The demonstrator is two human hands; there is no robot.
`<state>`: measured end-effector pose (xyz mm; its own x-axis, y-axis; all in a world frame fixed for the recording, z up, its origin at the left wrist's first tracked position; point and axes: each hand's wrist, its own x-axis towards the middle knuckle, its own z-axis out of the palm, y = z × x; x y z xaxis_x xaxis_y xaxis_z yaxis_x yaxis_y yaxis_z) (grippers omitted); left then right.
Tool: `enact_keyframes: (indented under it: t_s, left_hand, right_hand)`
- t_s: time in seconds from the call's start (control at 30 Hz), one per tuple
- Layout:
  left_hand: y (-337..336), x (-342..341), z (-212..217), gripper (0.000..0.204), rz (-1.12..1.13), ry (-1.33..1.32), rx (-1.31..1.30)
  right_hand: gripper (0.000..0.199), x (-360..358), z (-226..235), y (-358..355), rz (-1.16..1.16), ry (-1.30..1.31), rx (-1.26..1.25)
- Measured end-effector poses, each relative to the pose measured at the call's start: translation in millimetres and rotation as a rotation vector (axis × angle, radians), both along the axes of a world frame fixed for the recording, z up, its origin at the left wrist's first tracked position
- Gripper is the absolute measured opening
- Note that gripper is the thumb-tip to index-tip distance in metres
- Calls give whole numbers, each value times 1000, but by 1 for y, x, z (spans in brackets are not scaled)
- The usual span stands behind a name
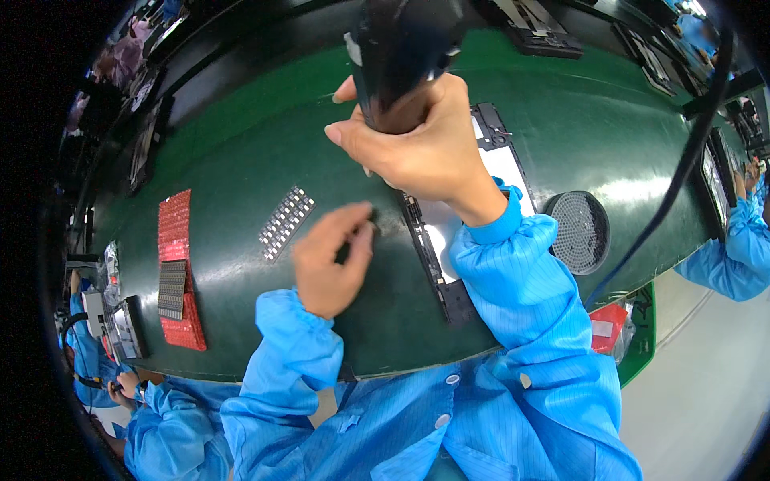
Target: Assembling a tablet device using an electric screwdriver at a factory workbench.
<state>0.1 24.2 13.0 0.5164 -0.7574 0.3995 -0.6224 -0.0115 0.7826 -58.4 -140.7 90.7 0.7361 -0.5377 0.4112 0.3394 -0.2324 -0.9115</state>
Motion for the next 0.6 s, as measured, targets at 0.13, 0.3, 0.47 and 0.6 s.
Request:
enact_keyframes:
  t_s: [0.13,0.3,0.47,0.6]
  left_hand:
    - [-19,29,65,42,112,-54,-403]
    - [-58,23,131,56,-32,-406,-467]
    - [-63,24,157,45,-85,-618,-383]
    - [-61,22,166,39,-68,-657,-290]
  right_hand:
    - [17,6,-2,7,7,-46,110]
    - [19,2,-2,4,-33,-28,82]
    - [19,0,-2,3,-71,-170,-86]
    - [18,4,-4,0,-74,-165,-154]
